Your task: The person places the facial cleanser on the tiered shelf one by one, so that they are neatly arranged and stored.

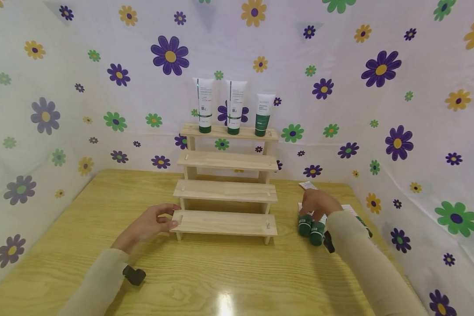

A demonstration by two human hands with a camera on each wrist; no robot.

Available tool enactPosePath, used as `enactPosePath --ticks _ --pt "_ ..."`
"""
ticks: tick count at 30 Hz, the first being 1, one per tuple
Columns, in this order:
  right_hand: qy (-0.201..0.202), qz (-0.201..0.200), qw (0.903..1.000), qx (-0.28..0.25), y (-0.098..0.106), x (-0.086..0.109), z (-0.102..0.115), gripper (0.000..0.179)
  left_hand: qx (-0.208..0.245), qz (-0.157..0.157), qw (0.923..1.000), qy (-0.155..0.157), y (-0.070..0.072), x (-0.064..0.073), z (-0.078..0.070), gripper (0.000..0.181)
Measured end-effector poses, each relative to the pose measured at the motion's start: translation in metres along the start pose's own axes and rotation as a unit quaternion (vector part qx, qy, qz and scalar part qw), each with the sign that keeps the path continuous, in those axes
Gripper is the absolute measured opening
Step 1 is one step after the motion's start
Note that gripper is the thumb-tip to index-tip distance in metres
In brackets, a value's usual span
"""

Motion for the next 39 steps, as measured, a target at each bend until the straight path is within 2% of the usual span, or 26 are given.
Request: enactPosePath --ticks 5,11,16,20,26,34,39 --pt "0.010 -0.008 0.9994 0.032 -0.005 -0.005 0.005 0.052 0.006 0.000 1.0000 0.001 0.001 0.000 0.001 0.051" --pt "0.027 -0.042 0.9975 0.050 -0.013 -0.016 0.010 0.052 0.009 0.004 0.9999 -0.007 0.002 0.000 0.001 0.052" --pt "0.098 -0.084 0.9888 0.077 -0.020 -0.022 0.014 0.048 0.007 0.006 0.9999 -0.011 0.002 0.000 0.000 0.052" --pt "0.132 -0.098 0.9809 0.105 -0.027 -0.027 0.017 0.042 0.005 0.006 0.9999 -0.011 0.001 -0.001 0.001 0.051" --pt "0.131 -0.111 0.9726 0.157 -0.032 -0.036 0.020 0.040 0.008 0.004 0.9999 -0.009 0.001 -0.002 0.002 0.051" --pt "0.161 -0.105 0.9651 0.178 -0.033 -0.039 0.019 0.028 0.006 0.002 0.9999 -0.011 0.001 -0.002 0.003 0.049" --pt "0.178 -0.119 0.9595 0.184 -0.029 -0.034 0.017 0.038 0.009 0.002 0.9999 -0.008 0.001 -0.002 0.003 0.049"
Point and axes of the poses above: each hand's wrist, its own x-axis away from the middle knuckle, its own y-axis out of the back of the hand, z = x × y, the point moved 6 cm from there along -x, towards the middle knuckle, and after that the axes turned 1 degree about -x, right-handed, at the moved point
